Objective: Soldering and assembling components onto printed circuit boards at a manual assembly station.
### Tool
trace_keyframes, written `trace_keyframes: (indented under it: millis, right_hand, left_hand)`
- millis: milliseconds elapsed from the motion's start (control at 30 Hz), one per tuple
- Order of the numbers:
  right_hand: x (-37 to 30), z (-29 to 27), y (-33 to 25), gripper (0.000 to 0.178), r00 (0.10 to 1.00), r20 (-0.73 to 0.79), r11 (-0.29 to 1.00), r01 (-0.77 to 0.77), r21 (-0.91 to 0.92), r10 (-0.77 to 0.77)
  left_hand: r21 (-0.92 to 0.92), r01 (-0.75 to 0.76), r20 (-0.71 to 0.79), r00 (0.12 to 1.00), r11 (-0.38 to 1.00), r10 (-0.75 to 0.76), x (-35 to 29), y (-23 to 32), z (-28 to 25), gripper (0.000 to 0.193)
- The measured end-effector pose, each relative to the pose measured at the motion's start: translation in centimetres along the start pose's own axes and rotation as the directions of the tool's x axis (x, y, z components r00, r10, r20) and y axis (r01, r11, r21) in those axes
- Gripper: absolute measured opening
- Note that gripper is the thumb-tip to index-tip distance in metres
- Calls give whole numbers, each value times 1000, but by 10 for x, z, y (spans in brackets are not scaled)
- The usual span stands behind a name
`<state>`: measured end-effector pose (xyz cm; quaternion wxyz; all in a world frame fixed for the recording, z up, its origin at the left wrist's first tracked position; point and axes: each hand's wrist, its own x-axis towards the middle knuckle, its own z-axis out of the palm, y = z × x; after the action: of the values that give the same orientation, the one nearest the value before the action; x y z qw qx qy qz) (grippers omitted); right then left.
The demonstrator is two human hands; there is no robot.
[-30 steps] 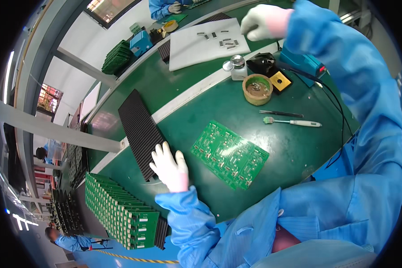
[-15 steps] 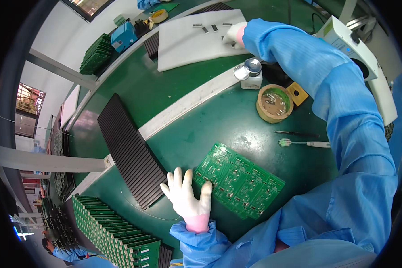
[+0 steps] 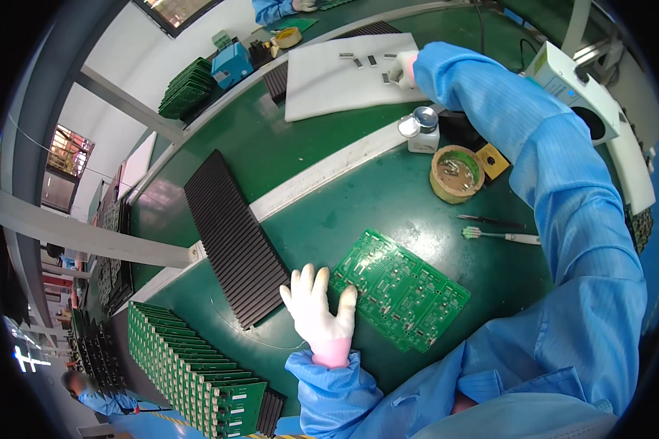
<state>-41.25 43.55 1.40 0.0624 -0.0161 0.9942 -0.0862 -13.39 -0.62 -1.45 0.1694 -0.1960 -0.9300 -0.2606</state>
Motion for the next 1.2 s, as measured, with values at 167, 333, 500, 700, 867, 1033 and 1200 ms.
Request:
trace_keyframes:
  millis: [167,333,500,700,867,1033,1200]
  right_hand:
    - [-14,-3,-11,52,920,-215,932,-276,234,327]
    - [7,6,25,56,998,10,922,59,-383,-59]
    - [7,14,102,61,875,410,479,485,-732,-258]
    - [28,13,52,68,598,794,-297,742,-601,-110]
    - [25,6,16,64,540,832,-712,634,-303,126]
    - [26,9,-29,57,578,714,-911,349,221,395]
    - [30,14,-48,51,688,492,-690,18,723,533]
  left_hand:
    - [-23,-7,-18,1000,1000,6,-2,0,-2,50]
    - [-16,6,-20,1000,1000,-6,8,2,-4,47]
    - [101,76,-73,995,992,-69,5,-12,-4,48]
    - [220,142,-103,987,965,-122,3,-24,-2,51]
    - [217,141,-99,988,966,-121,3,-24,-3,51]
    - [215,123,-94,990,969,-105,4,-25,-1,51]
    - [208,121,-102,990,971,-102,6,-22,-1,50]
